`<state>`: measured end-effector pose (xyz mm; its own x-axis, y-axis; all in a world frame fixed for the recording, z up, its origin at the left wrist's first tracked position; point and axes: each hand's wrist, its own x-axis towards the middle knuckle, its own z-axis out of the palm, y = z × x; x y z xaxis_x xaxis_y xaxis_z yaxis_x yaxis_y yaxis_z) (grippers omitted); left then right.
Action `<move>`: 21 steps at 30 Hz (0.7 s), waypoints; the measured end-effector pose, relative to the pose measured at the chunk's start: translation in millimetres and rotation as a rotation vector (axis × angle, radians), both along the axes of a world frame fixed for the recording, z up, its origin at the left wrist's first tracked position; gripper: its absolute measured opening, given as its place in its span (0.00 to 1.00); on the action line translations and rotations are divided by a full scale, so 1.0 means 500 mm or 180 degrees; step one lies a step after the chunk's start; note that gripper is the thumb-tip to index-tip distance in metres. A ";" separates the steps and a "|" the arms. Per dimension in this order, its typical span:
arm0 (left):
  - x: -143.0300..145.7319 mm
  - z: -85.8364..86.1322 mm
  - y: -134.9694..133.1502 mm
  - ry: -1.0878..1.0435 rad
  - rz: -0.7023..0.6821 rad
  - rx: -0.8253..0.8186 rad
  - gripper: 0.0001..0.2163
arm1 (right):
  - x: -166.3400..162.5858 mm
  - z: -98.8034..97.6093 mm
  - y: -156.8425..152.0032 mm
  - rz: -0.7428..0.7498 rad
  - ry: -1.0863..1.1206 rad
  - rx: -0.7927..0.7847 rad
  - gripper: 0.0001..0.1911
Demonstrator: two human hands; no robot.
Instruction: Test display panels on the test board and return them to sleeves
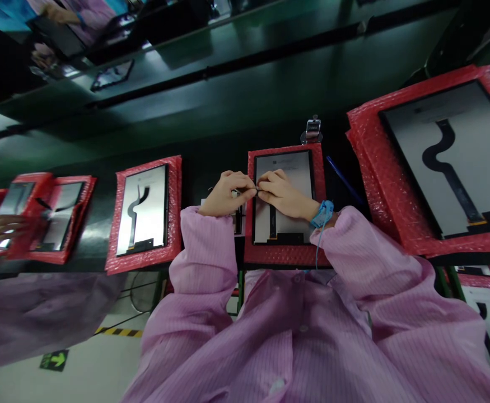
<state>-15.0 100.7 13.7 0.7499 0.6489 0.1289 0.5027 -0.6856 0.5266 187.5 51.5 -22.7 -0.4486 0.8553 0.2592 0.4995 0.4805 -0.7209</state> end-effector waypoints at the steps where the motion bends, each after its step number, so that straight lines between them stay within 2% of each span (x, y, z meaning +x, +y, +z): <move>1: 0.002 -0.003 0.000 0.0005 0.0015 0.0003 0.10 | -0.001 -0.002 0.001 -0.0003 -0.0015 0.0004 0.17; 5: 0.009 -0.014 0.008 -0.0074 0.0186 0.0147 0.07 | -0.003 -0.010 0.005 -0.0033 -0.0037 0.0044 0.18; 8: 0.000 -0.012 0.001 -0.0607 0.0375 0.0357 0.06 | 0.000 -0.009 0.007 -0.0033 0.0067 0.0083 0.19; 10: -0.016 -0.010 -0.027 -0.1164 0.0784 0.0579 0.08 | 0.003 -0.004 0.004 -0.0118 0.0209 0.0057 0.21; 13: -0.046 -0.028 -0.106 -0.1526 0.1823 0.0881 0.11 | 0.005 0.003 -0.003 -0.0412 0.0482 -0.0060 0.21; 14: -0.054 -0.043 -0.138 -0.1385 0.2042 0.0947 0.10 | 0.003 0.004 -0.004 -0.0512 0.0558 -0.0088 0.21; 17: -0.070 -0.099 -0.221 -0.0641 0.2138 0.1186 0.10 | -0.002 0.002 -0.004 -0.0767 0.0660 -0.0069 0.21; 19: -0.074 -0.131 -0.253 -0.0238 0.2052 0.1296 0.14 | -0.005 -0.001 -0.002 -0.0894 0.0694 -0.0002 0.21; 21: -0.076 -0.150 -0.264 -0.0022 0.1970 0.1356 0.16 | -0.004 -0.002 -0.002 -0.0993 0.0721 0.0056 0.21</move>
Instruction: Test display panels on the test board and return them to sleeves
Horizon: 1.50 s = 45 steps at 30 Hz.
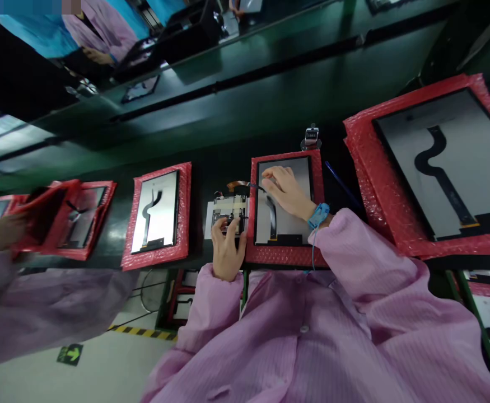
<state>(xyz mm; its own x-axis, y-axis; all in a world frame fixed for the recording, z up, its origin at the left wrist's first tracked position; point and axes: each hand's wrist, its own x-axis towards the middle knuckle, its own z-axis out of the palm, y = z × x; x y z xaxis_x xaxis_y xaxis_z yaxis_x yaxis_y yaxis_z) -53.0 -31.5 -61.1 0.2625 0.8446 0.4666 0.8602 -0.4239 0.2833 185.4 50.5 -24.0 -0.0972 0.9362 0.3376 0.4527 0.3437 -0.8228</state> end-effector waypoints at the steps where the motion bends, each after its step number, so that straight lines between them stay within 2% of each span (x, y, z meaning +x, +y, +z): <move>1: 0.000 -0.004 -0.001 0.0067 -0.0021 -0.0001 0.17 | 0.001 0.000 -0.001 -0.0045 0.0008 0.0016 0.21; 9: 0.000 0.008 0.008 0.0505 -0.0050 0.0084 0.18 | 0.017 0.015 -0.009 -0.0267 0.0047 0.0139 0.19; 13: -0.004 0.006 0.008 0.0499 -0.0052 0.0020 0.18 | 0.039 0.031 -0.019 -0.0585 -0.0262 0.0126 0.15; 17: 0.011 0.017 -0.008 -0.0033 -0.0250 0.0054 0.17 | 0.069 0.026 -0.096 -0.0954 -0.0498 -0.0049 0.14; 20: 0.042 0.026 -0.028 -0.0271 -0.0686 0.0007 0.17 | 0.071 0.002 -0.180 -0.1250 -0.0579 -0.0273 0.19; 23: 0.072 0.023 -0.039 -0.0218 -0.0833 -0.0029 0.16 | 0.053 -0.019 -0.237 -0.1443 -0.0540 -0.0581 0.26; 25: 0.081 0.019 -0.042 -0.0223 -0.0844 0.0007 0.16 | 0.040 -0.025 -0.252 -0.1530 -0.0289 -0.0755 0.33; 27: 0.079 0.021 -0.041 -0.0328 -0.0872 -0.0040 0.16 | 0.035 -0.019 -0.254 -0.1633 0.0284 -0.1011 0.39; 30: 0.060 0.043 -0.031 -0.0590 -0.0858 -0.0496 0.16 | 0.032 0.017 -0.254 -0.1634 0.1511 -0.1270 0.35; 32: 0.046 0.071 -0.014 -0.0751 -0.0887 -0.1079 0.16 | 0.019 0.061 -0.257 -0.1414 0.2055 -0.1137 0.30; 34: 0.042 0.103 0.012 -0.1023 -0.0857 -0.1556 0.19 | -0.007 0.110 -0.261 -0.1082 0.2148 -0.0918 0.28; 35: 0.044 0.120 0.029 -0.1306 -0.0786 -0.1631 0.20 | -0.025 0.132 -0.261 -0.0854 0.2071 -0.0842 0.28; 38: 0.066 0.167 0.083 -0.2695 -0.0580 -0.1469 0.23 | -0.082 0.171 -0.251 -0.0117 0.1718 -0.0456 0.28; 40: 0.081 0.193 0.113 -0.3613 -0.0663 -0.1681 0.24 | -0.111 0.167 -0.234 0.0319 0.1660 -0.0358 0.27; 41: 0.086 0.204 0.124 -0.3923 -0.0718 -0.1889 0.24 | -0.123 0.156 -0.224 0.0387 0.1672 -0.0392 0.28; 43: 0.087 0.218 0.137 -0.4219 -0.0751 -0.2224 0.24 | -0.140 0.125 -0.203 0.0137 0.1599 -0.0547 0.29; 45: 0.080 0.222 0.141 -0.4206 -0.0759 -0.2326 0.25 | -0.154 0.094 -0.188 -0.0275 0.1230 -0.0780 0.30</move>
